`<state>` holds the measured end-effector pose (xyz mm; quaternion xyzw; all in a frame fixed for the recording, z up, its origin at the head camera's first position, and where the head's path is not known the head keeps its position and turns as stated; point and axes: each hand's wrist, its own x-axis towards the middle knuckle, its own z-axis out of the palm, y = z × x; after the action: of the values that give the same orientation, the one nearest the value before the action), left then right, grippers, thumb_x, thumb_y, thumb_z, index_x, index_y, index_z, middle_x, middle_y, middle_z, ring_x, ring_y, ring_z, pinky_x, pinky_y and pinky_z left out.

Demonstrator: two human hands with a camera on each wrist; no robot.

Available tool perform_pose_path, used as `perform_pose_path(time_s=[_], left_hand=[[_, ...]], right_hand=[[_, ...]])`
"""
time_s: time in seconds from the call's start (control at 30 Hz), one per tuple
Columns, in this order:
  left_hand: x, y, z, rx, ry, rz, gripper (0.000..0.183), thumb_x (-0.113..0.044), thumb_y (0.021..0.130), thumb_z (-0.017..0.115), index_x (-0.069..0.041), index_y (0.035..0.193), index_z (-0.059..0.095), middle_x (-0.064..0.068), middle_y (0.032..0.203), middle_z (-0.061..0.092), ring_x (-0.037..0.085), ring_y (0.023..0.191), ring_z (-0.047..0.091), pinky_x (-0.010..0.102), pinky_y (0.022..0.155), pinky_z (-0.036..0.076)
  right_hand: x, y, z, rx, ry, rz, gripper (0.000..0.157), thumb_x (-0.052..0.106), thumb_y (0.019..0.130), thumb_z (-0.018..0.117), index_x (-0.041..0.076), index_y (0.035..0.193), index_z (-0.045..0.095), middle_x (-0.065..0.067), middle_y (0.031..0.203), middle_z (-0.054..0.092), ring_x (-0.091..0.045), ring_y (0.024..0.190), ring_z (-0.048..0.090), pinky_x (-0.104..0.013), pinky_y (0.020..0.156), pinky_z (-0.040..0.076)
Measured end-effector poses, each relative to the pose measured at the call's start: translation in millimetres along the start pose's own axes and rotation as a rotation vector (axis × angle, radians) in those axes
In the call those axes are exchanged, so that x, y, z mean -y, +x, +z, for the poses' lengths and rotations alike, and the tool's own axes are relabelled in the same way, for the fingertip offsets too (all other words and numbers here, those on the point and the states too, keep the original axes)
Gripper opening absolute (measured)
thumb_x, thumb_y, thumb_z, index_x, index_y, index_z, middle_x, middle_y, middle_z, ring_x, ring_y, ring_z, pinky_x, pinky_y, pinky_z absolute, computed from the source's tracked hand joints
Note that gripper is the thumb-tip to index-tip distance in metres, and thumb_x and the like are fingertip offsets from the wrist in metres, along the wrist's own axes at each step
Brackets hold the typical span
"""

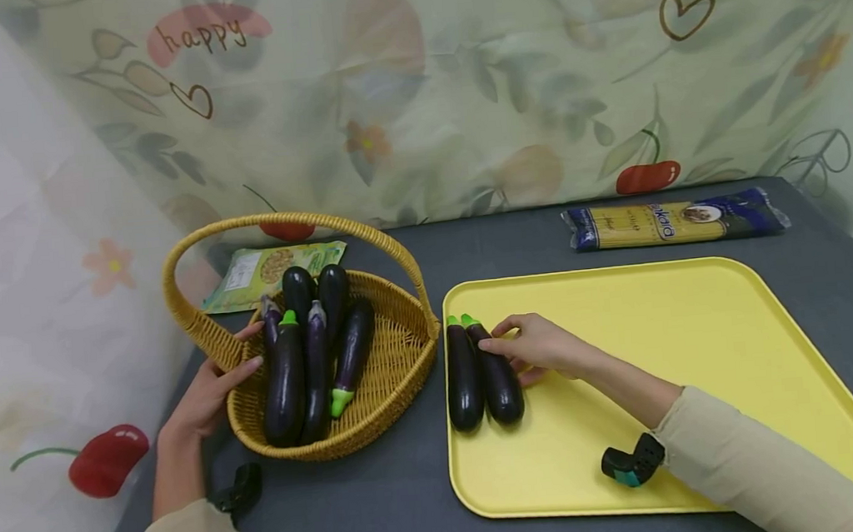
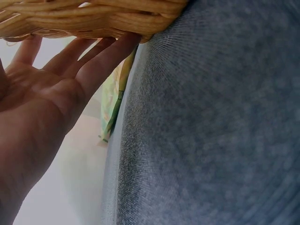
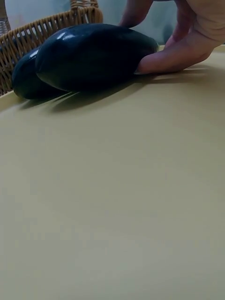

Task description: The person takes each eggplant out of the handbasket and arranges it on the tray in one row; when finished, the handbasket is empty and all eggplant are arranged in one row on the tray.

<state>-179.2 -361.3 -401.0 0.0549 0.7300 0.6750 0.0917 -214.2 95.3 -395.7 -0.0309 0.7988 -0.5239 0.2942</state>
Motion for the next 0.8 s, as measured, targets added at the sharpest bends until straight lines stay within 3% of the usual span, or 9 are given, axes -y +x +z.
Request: perform_pose_path(time_s=[0.27, 0.47, 0.8], left_hand=[[-0.1, 0.3, -0.5, 0.001, -0.006, -0.008, 0.049, -0.014, 0.099, 0.053, -0.023, 0.145, 0.041, 0.0, 0.125, 0.044, 0.01, 0.1, 0.057, 0.03, 0.079, 0.051], [-0.2, 0.2, -0.2, 0.005, -0.009, -0.004, 0.049, -0.014, 0.099, 0.053, -0.023, 0.145, 0.041, 0.001, 0.127, 0.042, 0.01, 0.101, 0.056, 0.029, 0.08, 0.051], [0.3, 0.2, -0.3, 0.012, -0.022, 0.004, 0.049, -0.012, 0.099, 0.052, -0.022, 0.145, 0.04, 0.0, 0.126, 0.044, 0.01, 0.101, 0.056, 0.03, 0.079, 0.051]], right_hand=[[0, -1, -4.5, 0.009, 0.016, -0.011, 0.047, 0.032, 0.096, 0.058, -0.001, 0.128, 0.049, -0.018, 0.093, 0.061, -0.022, 0.074, 0.065, -0.034, 0.06, 0.055], [5, -5, -19.0, 0.032, 0.033, -0.047, 0.048, 0.034, 0.096, 0.057, -0.002, 0.127, 0.05, -0.018, 0.098, 0.059, -0.023, 0.078, 0.063, -0.035, 0.063, 0.055], [29, -18, -30.8, 0.305, 0.166, -0.119, 0.048, 0.029, 0.1, 0.052, -0.007, 0.131, 0.045, -0.02, 0.11, 0.055, -0.027, 0.095, 0.061, -0.046, 0.08, 0.052]])
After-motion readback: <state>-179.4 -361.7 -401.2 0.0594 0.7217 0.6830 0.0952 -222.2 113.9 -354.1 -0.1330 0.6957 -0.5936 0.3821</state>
